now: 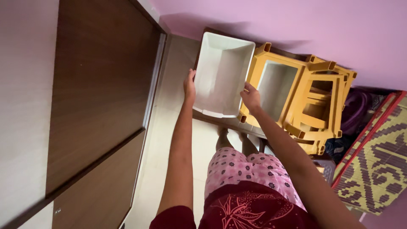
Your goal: The person assembles a modular storage unit by inserting yellow plastic corner connectors into white rectangular bins and stacking them. They repeatedly pick up connectors, align them with the bin corners, and press them into place, then stack additional bins on top.
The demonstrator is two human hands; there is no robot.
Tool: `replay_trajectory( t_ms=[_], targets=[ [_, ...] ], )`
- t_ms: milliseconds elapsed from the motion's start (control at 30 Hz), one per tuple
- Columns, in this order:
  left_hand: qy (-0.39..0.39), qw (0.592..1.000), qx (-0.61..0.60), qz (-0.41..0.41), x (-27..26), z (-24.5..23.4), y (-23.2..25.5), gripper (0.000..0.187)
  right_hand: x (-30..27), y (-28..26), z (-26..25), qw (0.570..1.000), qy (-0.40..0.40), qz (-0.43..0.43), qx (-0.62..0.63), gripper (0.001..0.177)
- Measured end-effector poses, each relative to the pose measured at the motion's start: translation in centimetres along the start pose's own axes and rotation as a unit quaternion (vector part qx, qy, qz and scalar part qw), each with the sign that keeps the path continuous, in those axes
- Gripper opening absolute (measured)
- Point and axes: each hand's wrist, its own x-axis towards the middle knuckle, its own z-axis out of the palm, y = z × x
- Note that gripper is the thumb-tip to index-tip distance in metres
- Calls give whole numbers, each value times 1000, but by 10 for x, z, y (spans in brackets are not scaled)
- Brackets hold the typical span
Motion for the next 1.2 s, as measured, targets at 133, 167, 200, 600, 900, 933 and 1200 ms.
replay_trajectory(
  t_ms=[133, 167, 200, 600, 900, 933, 1200],
  targets=[
    [-10, 1000, -10, -21, -5, 4, 2, 71, -1, 6, 1, 1000, -3, 13, -26, 52],
    [-17, 1000, -8, -21, -5, 7, 4, 71, 1, 7, 1, 999, -1, 20, -38, 52],
    [-7, 999, 5, -40, -8, 10, 7, 72, 2, 8, 2, 999, -3, 19, -27, 52],
    [44, 879, 464, 97, -40, 55, -5, 64, 4, 15, 10, 995, 4, -7, -104, 53],
    [68, 852, 519, -17, -42, -4, -3, 47, 15, 47, 15, 998, -6, 68, 0, 52],
    [71, 862, 502, -3, -43, -6, -4, 46, 17, 47, 16, 995, -24, 85, 37, 49],
    [79, 862, 500, 29, -46, -10, -2, 49, 20, 45, 10, 985, -71, 124, 100, 43]
  ],
)
